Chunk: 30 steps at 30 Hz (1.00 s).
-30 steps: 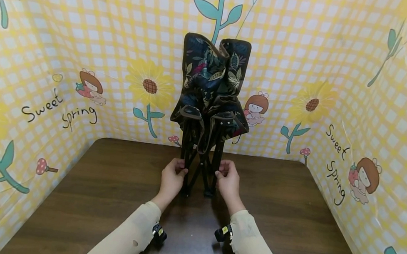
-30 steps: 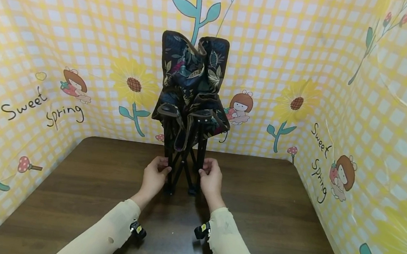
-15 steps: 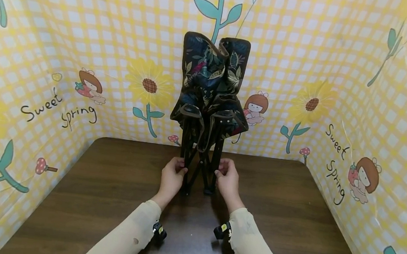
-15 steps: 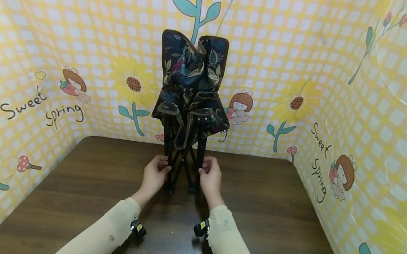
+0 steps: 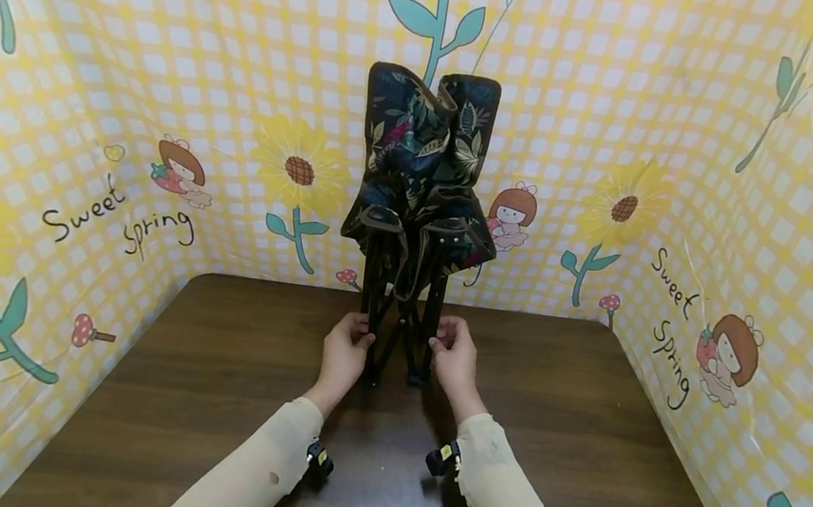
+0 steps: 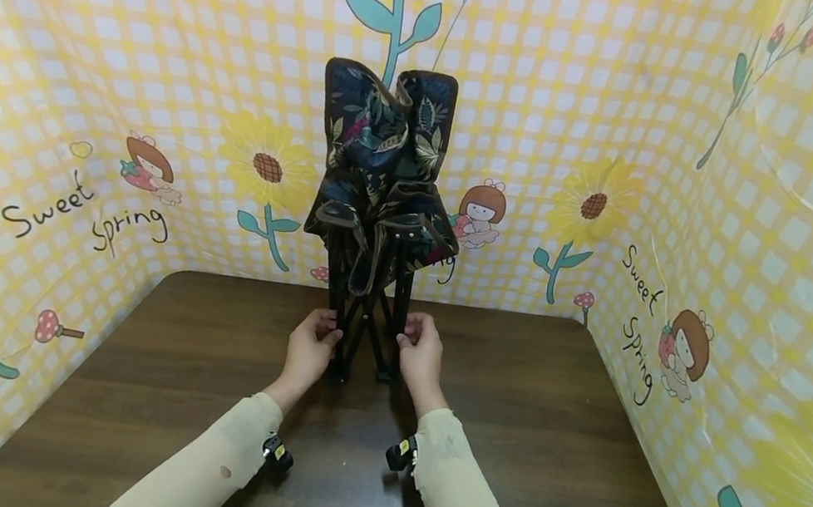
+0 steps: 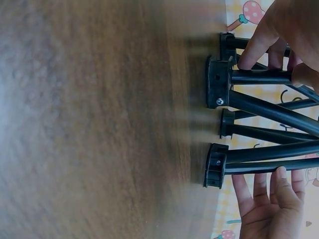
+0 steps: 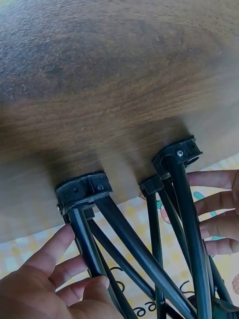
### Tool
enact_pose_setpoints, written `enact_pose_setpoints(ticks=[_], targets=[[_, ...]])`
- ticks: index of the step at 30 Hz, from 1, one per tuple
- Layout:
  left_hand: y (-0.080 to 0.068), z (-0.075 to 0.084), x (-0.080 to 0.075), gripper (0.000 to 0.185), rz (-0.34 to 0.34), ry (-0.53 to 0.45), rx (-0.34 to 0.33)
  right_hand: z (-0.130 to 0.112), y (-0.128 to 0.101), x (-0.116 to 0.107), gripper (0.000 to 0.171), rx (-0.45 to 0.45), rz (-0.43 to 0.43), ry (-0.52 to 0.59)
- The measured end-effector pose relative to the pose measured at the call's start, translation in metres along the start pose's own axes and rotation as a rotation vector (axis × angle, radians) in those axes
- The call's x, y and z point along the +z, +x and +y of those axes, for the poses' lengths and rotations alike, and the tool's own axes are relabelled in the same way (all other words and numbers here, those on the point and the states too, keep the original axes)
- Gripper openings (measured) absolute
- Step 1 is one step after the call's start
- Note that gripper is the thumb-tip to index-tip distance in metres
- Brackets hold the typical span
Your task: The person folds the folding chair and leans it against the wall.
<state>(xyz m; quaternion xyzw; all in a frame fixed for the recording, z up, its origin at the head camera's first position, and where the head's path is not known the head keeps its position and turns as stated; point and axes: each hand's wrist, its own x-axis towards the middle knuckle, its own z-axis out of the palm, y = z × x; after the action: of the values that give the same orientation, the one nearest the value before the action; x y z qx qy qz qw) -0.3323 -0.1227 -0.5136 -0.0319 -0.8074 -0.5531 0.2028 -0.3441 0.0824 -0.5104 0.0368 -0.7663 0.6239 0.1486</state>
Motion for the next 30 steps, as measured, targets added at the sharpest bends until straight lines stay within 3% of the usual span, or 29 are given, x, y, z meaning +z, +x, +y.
enact_pose_setpoints(ticks=[14,30], targets=[[0.0004,-0.0022,0.0010,0.023,0.019,0.023,0.011,0.0034,0.0008,0.0019,0.030,0.017,-0.011,-0.005],[0.0086,-0.0078,-0.0007,0.027,-0.024,0.036,0.011,0.0067,0.0064,0.0022,0.037,0.022,-0.045,0.000]])
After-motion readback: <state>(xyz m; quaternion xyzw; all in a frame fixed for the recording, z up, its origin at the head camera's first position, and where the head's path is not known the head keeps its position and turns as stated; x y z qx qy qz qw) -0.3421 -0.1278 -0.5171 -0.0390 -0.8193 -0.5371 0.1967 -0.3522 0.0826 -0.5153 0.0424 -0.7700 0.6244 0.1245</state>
